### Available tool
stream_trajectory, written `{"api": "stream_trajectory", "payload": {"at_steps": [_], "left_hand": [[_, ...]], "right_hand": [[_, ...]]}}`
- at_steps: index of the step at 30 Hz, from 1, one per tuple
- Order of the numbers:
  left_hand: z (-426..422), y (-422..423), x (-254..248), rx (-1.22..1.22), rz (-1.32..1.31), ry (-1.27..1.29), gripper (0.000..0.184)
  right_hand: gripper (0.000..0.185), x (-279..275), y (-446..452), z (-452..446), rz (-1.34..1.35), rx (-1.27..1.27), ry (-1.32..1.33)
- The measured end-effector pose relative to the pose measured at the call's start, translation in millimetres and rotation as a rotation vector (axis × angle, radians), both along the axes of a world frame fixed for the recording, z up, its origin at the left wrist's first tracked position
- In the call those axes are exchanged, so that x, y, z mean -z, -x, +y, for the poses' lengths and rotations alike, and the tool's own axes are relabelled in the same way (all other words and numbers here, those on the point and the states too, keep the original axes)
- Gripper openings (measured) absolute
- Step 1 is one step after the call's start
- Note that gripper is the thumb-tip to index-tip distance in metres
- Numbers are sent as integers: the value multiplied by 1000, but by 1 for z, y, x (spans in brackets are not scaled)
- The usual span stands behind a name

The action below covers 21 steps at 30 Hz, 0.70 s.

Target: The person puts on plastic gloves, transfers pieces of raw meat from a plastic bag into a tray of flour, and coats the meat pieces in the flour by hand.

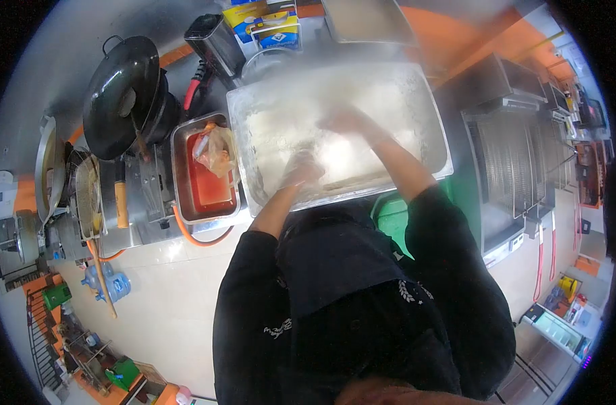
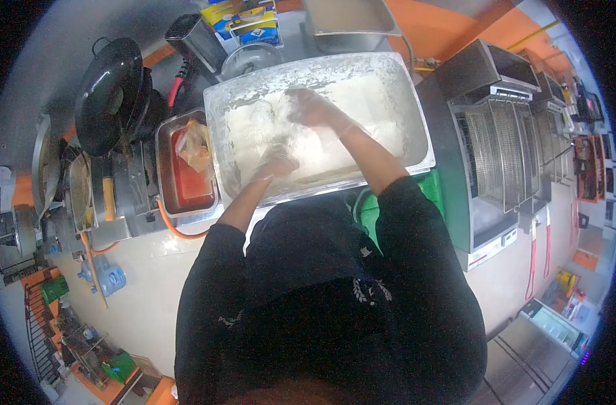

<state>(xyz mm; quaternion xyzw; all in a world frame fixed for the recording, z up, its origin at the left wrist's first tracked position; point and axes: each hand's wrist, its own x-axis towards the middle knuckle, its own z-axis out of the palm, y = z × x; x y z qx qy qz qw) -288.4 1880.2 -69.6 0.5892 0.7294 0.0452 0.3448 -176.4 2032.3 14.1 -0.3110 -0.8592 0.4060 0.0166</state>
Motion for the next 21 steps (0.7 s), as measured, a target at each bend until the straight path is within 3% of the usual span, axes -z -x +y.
{"api": "stream_trajectory", "payload": {"at_steps": [4, 8, 9, 10, 12, 13, 14, 15, 17, 18, 20, 21], "left_hand": [[-12, 25, 76, -20, -220, -421, 24], [-19, 71, 63, 135, -459, -570, 17], [-20, 78, 58, 174, -524, -622, 16], [-21, 86, 53, 217, -589, -671, 16], [-23, 80, -15, 221, -55, -394, 16], [-25, 77, -14, 118, -178, -377, 18], [-26, 75, -10, 19, -300, -358, 20], [-25, 73, -5, -81, -420, -335, 23], [-22, 68, 4, -336, -723, -284, 24], [-20, 66, 8, -469, -871, -252, 24], [-15, 66, 12, -675, -1233, -69, 30], [-12, 67, 14, -781, -1410, 28, 33]], "right_hand": [[76, 77, -13, 29, 104, 37, -291], [69, 152, -62, 56, 133, -24, -431], [65, 173, -78, 59, 28, -123, -374], [61, 150, -79, 49, -117, -224, -188], [50, 98, -77, 8, -327, -374, 51], [44, 70, -74, -23, -379, -434, 114], [40, 80, -76, -41, -289, -467, -76], [39, 78, -61, -58, -429, -453, 14], [36, 67, -30, -88, -447, -486, 35], [33, 57, -23, -100, -329, -535, -40], [37, 17, -10, -115, -234, -401, 156], [39, 24, -7, -116, -224, -386, 166]]}}
